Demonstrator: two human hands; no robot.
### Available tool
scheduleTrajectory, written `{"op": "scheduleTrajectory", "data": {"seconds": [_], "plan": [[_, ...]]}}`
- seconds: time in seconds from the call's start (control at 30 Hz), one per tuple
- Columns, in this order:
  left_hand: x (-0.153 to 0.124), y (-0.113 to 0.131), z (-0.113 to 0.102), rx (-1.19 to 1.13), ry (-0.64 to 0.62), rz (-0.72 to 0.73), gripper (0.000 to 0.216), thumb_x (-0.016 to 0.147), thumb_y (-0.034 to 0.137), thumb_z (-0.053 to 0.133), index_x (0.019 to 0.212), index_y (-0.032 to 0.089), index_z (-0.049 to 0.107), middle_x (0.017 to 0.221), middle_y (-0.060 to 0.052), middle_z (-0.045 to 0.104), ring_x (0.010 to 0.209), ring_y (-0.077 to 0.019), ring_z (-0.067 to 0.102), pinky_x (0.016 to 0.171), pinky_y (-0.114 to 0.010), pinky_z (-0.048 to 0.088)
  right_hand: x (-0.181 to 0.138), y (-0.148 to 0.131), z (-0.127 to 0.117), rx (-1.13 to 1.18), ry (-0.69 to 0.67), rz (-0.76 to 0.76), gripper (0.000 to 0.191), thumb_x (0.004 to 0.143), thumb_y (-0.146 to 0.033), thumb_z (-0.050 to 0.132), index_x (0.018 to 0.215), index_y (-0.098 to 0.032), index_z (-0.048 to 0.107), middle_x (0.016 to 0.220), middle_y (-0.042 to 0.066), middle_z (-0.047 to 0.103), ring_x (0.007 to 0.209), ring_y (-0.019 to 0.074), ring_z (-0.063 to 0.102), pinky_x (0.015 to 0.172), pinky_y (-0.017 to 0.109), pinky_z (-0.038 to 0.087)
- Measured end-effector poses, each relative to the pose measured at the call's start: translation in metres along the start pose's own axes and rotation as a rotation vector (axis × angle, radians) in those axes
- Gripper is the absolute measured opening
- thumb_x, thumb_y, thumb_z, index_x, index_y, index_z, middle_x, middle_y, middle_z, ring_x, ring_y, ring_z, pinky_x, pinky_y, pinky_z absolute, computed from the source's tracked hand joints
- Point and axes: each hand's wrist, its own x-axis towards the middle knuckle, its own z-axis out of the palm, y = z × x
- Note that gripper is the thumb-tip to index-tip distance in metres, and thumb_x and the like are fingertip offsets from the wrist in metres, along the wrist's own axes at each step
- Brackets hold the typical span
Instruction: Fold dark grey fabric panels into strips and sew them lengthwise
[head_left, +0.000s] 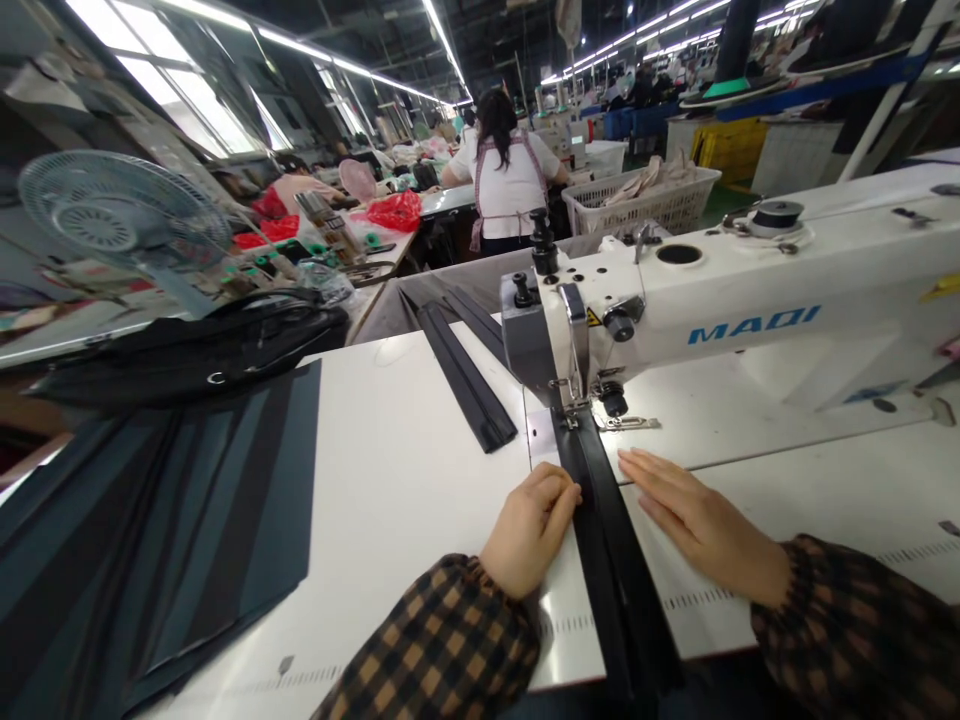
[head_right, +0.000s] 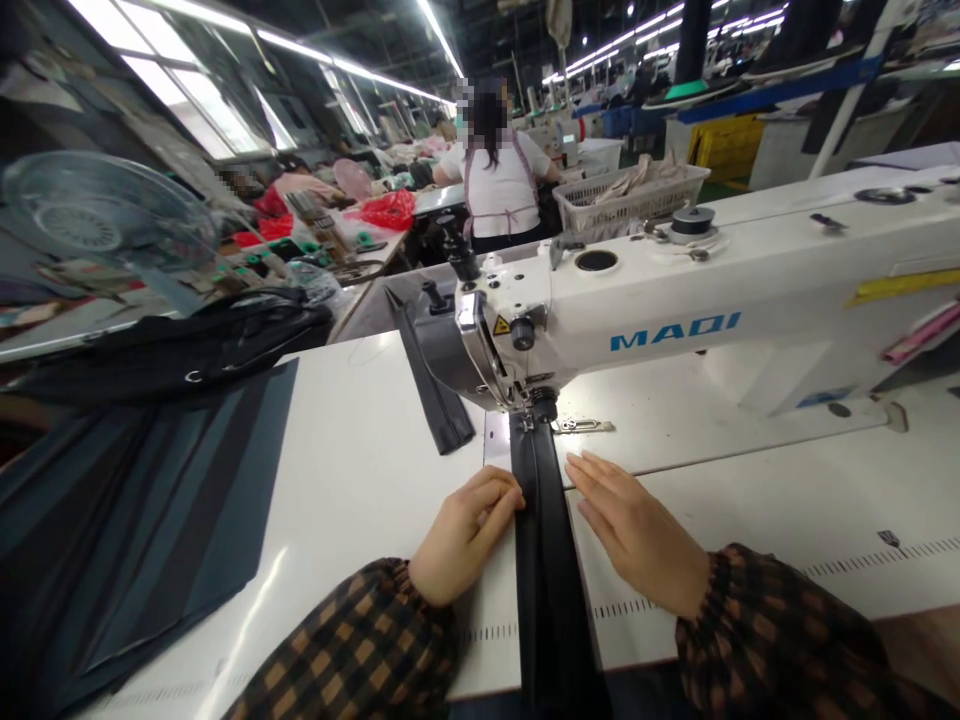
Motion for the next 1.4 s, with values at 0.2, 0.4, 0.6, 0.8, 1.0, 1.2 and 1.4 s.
{"op": "scheduleTrajectory", "data": {"seconds": [0.2,0.4,0.6,0.8,1.0,1.2,1.4], "plan": [[-0.003,-0.018,0.014,0.347,-0.041,0.165,0.047,0.09,0.025,0.033,0.132,0.013,0.019,0.14,-0.016,0.022,0.129,-0.0217,0.02,0.103,-0.042,0.03,0.005,-0.001,0.019,-0.394,-0.037,-0.144,0.049,0.088,-0.02,0.031,0.134,-0.008,0.022,0.14,0.012,0.024,0.129,0.0223,0.017,0.103,0.045,0.028],[-0.004,-0.012,0.018,0.436,-0.063,0.157,0.047,0.09,0.028,0.033,0.13,0.007,0.023,0.14,-0.019,0.021,0.13,-0.0225,0.012,0.103,-0.041,0.032,0.007,-0.002,0.018,-0.425,-0.013,-0.204,0.05,0.087,-0.016,0.031,0.135,-0.006,0.02,0.139,0.015,0.025,0.129,0.0236,0.015,0.102,0.044,0.031],[-0.006,-0.012,0.021,0.46,-0.084,0.176,0.049,0.089,0.029,0.034,0.13,0.005,0.023,0.14,-0.02,0.019,0.13,-0.0235,0.008,0.104,-0.041,0.029,0.009,-0.003,0.019,-0.471,-0.047,-0.213,0.046,0.088,-0.019,0.031,0.132,-0.003,0.027,0.138,0.016,0.026,0.129,0.0236,0.015,0.104,0.042,0.03],[-0.006,-0.012,0.023,0.435,-0.066,0.195,0.049,0.09,0.029,0.033,0.131,0.005,0.021,0.14,-0.02,0.019,0.13,-0.0231,0.007,0.104,-0.041,0.029,0.009,-0.006,0.021,-0.484,-0.04,-0.223,0.045,0.088,-0.018,0.031,0.131,-0.003,0.028,0.138,0.016,0.026,0.128,0.024,0.018,0.103,0.042,0.031],[-0.007,-0.011,0.023,0.42,-0.045,0.199,0.049,0.089,0.029,0.034,0.131,0.005,0.022,0.139,-0.021,0.021,0.13,-0.0232,0.007,0.103,-0.041,0.03,0.008,-0.013,0.02,-0.415,-0.081,-0.276,0.045,0.088,-0.018,0.033,0.131,-0.006,0.031,0.136,0.014,0.031,0.127,0.0232,0.022,0.101,0.04,0.035],[-0.006,-0.011,0.023,0.419,-0.051,0.192,0.05,0.09,0.029,0.034,0.133,0.008,0.019,0.14,-0.018,0.021,0.13,-0.0218,0.009,0.104,-0.04,0.028,0.013,-0.014,0.019,-0.402,-0.075,-0.278,0.044,0.087,-0.017,0.034,0.129,-0.005,0.033,0.136,0.015,0.032,0.127,0.0226,0.023,0.102,0.04,0.034],[-0.001,-0.012,0.024,0.424,-0.033,0.173,0.047,0.09,0.027,0.032,0.131,0.006,0.022,0.139,-0.019,0.022,0.13,-0.0231,0.009,0.104,-0.041,0.028,0.024,-0.013,0.02,-0.428,-0.075,-0.259,0.044,0.088,-0.018,0.031,0.129,-0.003,0.034,0.134,0.017,0.034,0.126,0.0224,0.025,0.102,0.039,0.033]]}}
